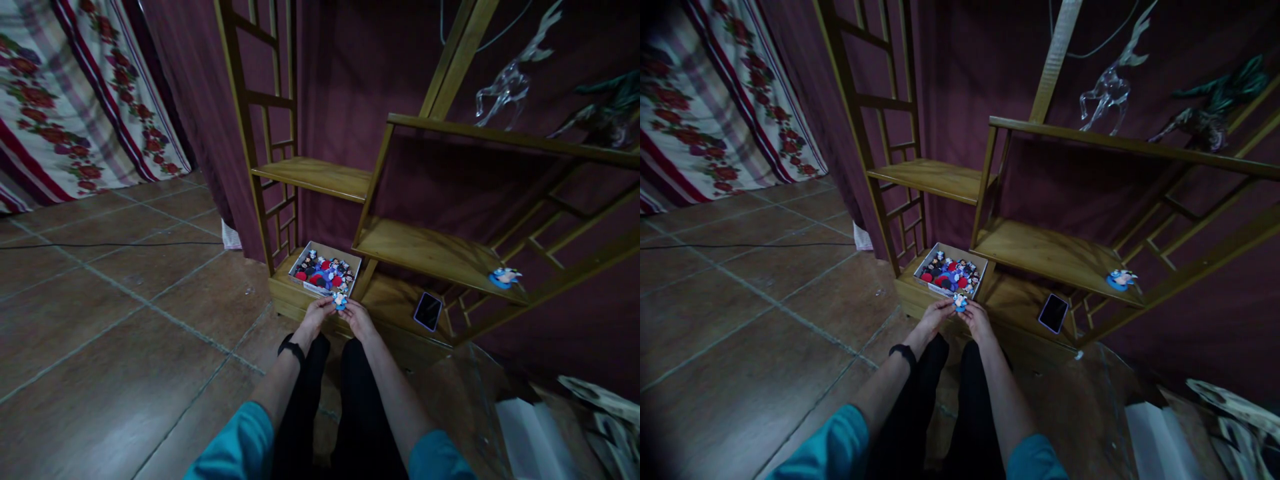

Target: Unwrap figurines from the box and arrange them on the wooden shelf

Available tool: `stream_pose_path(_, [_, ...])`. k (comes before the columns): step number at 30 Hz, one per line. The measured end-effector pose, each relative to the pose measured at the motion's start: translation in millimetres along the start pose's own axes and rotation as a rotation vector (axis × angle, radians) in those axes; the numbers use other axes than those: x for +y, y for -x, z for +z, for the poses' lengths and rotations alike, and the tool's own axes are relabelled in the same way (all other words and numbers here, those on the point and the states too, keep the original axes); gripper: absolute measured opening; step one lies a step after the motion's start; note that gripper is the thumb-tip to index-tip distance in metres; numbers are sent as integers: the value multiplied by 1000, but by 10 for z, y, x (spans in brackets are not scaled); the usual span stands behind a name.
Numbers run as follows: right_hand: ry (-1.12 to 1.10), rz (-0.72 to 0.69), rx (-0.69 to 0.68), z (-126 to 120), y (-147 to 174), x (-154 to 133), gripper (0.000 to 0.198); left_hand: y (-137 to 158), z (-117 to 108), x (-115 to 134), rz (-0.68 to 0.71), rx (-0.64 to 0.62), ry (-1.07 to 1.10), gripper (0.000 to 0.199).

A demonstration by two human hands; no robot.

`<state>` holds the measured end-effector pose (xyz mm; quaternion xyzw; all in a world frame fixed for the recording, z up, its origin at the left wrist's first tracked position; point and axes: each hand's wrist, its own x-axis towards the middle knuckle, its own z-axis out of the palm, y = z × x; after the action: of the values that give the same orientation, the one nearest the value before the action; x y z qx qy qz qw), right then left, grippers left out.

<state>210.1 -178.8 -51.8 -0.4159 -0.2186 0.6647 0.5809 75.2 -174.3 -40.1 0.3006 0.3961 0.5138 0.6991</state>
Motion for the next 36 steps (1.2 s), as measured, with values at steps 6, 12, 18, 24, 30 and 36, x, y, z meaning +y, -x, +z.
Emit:
stream_pose_path(6, [-30, -4, -55, 11, 32, -18, 16, 18, 10, 10, 28, -7, -22, 38])
stream_pose_path(12, [-32, -23, -123, 12, 57, -14, 24, 28, 6, 9, 60, 21, -35, 42])
stream_pose_path(18, [-24, -38, -159, 3, 63, -17, 27, 34, 5, 7, 92, -11, -106, 43])
stream_pose_path(24, [-25, -51, -135, -5, 51, 4, 21, 25, 21, -12, 145, 23, -121, 40])
stream_pose_path(30, [7, -56, -159, -6, 37, 27, 26, 23, 19, -18, 158, 31, -152, 41])
stream_pose_path(36, [19, -59, -170, 14, 71, 4, 29, 51, 25, 10, 114, 14, -132, 42])
